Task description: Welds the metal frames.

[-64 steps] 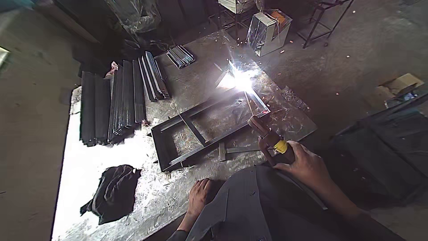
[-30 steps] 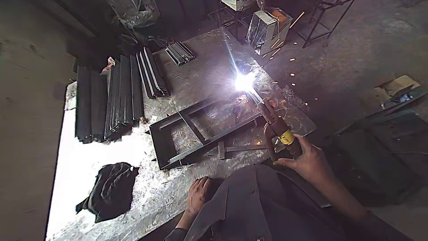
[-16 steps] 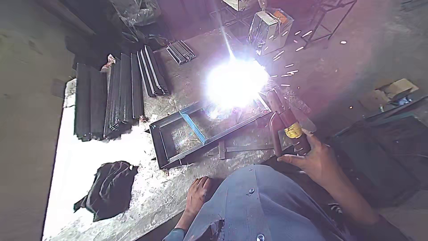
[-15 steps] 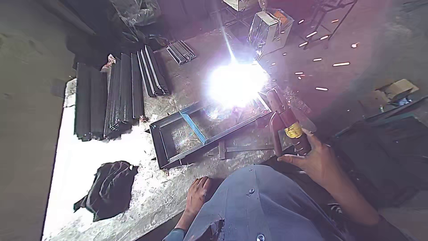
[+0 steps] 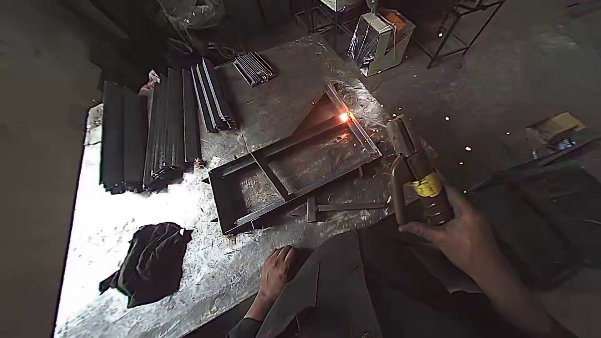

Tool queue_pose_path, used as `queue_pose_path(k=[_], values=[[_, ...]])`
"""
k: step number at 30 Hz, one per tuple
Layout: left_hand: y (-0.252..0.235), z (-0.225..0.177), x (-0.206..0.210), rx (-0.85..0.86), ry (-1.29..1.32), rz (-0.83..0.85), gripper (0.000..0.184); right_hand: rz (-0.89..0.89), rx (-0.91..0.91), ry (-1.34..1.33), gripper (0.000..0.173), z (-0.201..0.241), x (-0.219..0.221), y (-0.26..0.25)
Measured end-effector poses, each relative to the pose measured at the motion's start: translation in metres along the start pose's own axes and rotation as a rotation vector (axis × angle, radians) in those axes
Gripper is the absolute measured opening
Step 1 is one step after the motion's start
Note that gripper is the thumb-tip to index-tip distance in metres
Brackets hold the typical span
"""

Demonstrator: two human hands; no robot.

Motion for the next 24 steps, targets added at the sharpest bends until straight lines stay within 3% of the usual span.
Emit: queue_pose_path(k=[24], values=[[-0.003, -0.002, -0.004, -0.016, -0.005, 0.054, 0.029, 0.054, 0.005, 0.089, 0.114, -0.005, 0.014, -0.011]])
Point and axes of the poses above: each hand's wrist, its own y-axis away from the middle knuckle, its own x-axis out of the palm, z = x × y, the point moved 1 cm from there along -y, towards the middle knuckle, and after that the axes turned 7 degrees about -x, right-handed, at the moved point
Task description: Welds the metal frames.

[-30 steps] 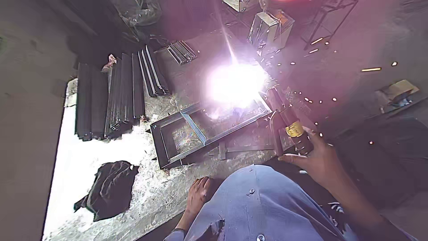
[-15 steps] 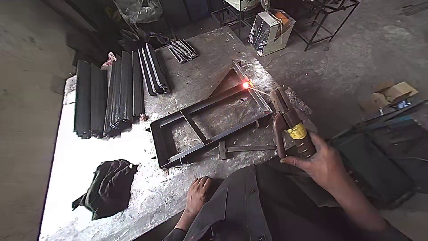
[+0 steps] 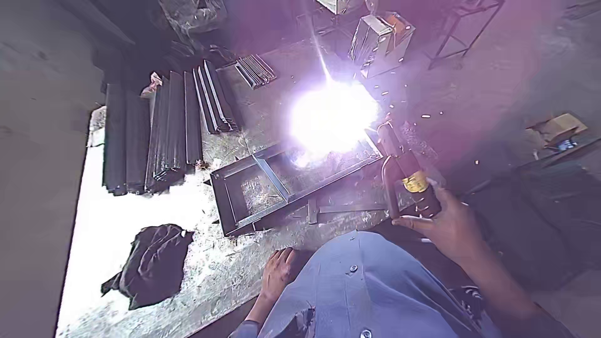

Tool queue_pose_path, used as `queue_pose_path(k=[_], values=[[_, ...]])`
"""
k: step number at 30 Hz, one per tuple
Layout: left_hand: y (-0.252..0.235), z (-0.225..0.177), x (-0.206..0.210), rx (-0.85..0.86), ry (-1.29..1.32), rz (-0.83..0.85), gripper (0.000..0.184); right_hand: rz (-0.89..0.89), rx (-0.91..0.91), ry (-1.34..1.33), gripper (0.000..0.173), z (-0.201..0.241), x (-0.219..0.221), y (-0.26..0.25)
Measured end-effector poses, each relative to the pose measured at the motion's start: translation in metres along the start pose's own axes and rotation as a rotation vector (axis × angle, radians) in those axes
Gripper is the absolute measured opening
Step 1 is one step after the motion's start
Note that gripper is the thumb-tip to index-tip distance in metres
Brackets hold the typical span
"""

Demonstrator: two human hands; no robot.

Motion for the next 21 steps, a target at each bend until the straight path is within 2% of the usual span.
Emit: queue_pose_path(k=[2, 7, 11, 16, 19, 21], values=[[0.0004, 0.0000, -0.0010, -0.010, 0.014, 0.023, 0.026, 0.026, 0.035, -0.013, 0.112, -0.0005, 0.0003, -0.0018], [0.0036, 0.0056, 0.0066, 0.019, -0.007, -0.044, 0.031, -0.010, -0.014, -0.065, 0.115, -0.0028, 0.0035, -0.0037], [-0.0005, -0.0004, -0.0021, 0.004, 0.013, 0.016, 0.026, 0.013, -0.002, -0.021, 0.116, -0.0019, 0.0005, -0.0019], [0.0021, 0.0033, 0.0036, 0.012, 0.004, -0.006, 0.028, 0.012, 0.006, 0.002, 0.117, -0.0015, -0.0001, -0.0018], [0.0054, 0.0038, 0.0026, -0.054, 0.064, 0.022, 0.030, -0.026, -0.010, -0.014, 0.113, -0.0008, -0.0003, 0.0006], [0.0024, 0.0016, -0.0003, -0.020, 0.044, 0.005, 0.031, -0.045, -0.028, -0.054, 0.115, 0.0000, -0.0009, 0.0022]])
Point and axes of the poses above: each hand's wrist, its own y-axis away from the middle knuckle, its own x-axis out of the palm, z = x × y, the point moved 1 cm from there along -y, towards the middle knuckle, and after that the axes turned 7 degrees about -x, right-handed, at the moved point
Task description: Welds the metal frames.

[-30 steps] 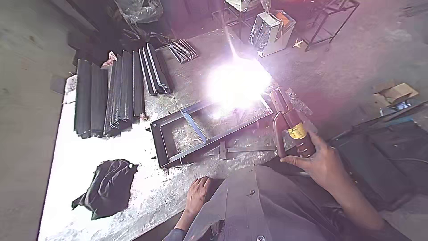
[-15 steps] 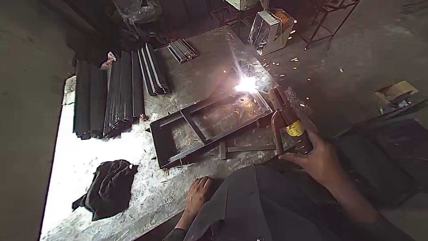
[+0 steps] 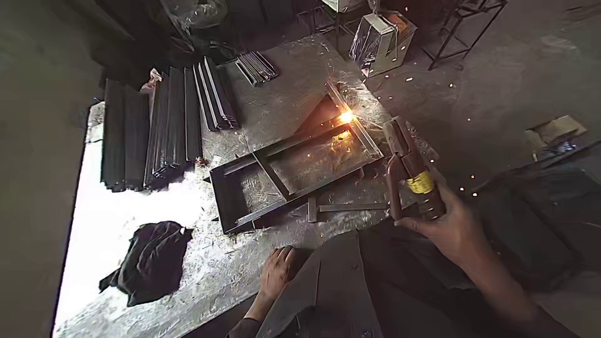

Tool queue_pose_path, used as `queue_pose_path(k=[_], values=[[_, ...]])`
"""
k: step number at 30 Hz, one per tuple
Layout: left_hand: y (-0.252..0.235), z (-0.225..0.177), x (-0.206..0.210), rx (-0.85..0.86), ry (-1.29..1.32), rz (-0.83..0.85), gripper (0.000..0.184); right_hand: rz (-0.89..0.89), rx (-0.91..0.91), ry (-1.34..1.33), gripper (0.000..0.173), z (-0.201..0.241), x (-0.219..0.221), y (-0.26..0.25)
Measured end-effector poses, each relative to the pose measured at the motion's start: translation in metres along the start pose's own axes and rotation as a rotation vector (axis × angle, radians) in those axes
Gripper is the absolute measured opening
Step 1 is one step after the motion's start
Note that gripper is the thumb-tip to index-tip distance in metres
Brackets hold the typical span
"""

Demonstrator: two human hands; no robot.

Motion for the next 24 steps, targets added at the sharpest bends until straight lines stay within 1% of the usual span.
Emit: queue_pose_path(k=[3, 8, 12, 15, 20, 23, 24], values=[[-0.0004, 0.0001, 0.0006, 0.021, -0.012, -0.002, 0.031, 0.000, -0.008, 0.005, 0.114, 0.0008, -0.0016, 0.0003], [0.0003, 0.0040, 0.0047, 0.041, -0.025, -0.028, 0.030, 0.061, 0.037, 0.021, 0.113, 0.0028, 0.0010, -0.0044], [0.0001, 0.0034, 0.0048, 0.042, -0.026, -0.039, 0.030, 0.050, 0.009, 0.030, 0.111, -0.0005, 0.0047, -0.0055], [-0.0018, 0.0000, 0.0023, 0.029, -0.025, -0.021, 0.030, 0.039, 0.004, 0.074, 0.114, -0.0023, 0.0054, -0.0050], [-0.0020, 0.0004, 0.0025, 0.022, -0.033, -0.003, 0.029, 0.038, -0.012, 0.043, 0.117, -0.0021, 0.0052, -0.0045], [0.0006, 0.0031, 0.0057, 0.025, -0.055, -0.017, 0.030, 0.062, 0.015, 0.063, 0.116, -0.0020, 0.0044, -0.0038], [0.0028, 0.0049, 0.0078, 0.015, -0.058, -0.013, 0.029, 0.064, 0.024, 0.062, 0.113, -0.0016, 0.0029, -0.0031]])
Point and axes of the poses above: each hand's wrist, its own y-axis away from the middle knuckle, its own x-axis out of the palm, z = x × y, the point moved 1 cm from there along -y, towards the middle knuckle, and after that the axes turned 7 degrees about -x, right-handed, at the moved point
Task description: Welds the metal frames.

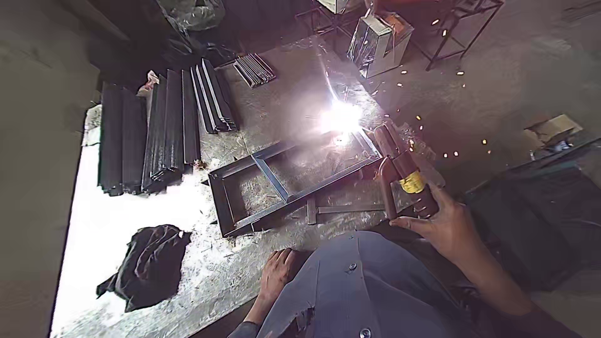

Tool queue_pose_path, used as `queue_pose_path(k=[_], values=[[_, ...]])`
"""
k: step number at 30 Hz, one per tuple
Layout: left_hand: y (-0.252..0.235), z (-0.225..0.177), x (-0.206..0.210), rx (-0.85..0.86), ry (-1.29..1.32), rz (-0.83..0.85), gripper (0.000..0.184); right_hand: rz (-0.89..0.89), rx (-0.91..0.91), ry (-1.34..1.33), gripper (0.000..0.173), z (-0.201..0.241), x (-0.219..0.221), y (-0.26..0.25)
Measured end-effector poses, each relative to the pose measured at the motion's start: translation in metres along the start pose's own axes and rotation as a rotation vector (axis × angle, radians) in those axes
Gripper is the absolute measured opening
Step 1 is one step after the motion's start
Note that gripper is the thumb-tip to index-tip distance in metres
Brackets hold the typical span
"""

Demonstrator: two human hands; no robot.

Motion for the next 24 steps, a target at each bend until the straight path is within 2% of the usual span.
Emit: queue_pose_path(k=[1, 5, 13, 24], values=[[0.0002, -0.0001, -0.0005, -0.016, 0.020, 0.010, 0.029, -0.010, 0.005, -0.013, 0.109, 0.0009, -0.0015, 0.0004], [0.0005, 0.0001, -0.0026, 0.002, 0.030, 0.009, 0.030, -0.083, -0.050, -0.059, 0.113, 0.0021, -0.0026, 0.0031], [0.0004, 0.0014, -0.0011, 0.020, 0.032, 0.003, 0.029, -0.012, -0.010, -0.027, 0.112, 0.0015, 0.0000, 0.0026], [-0.0016, -0.0001, -0.0015, 0.023, 0.000, 0.007, 0.027, -0.009, 0.009, -0.022, 0.115, 0.0003, 0.0021, 0.0004]])
Point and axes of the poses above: each hand's wrist, its own y-axis away from the middle knuckle, its own x-axis out of the palm, z = x × y, the point moved 1 cm from there along -y, towards the middle knuckle, and after that the axes turned 7 degrees about -x, right-handed, at the moved point
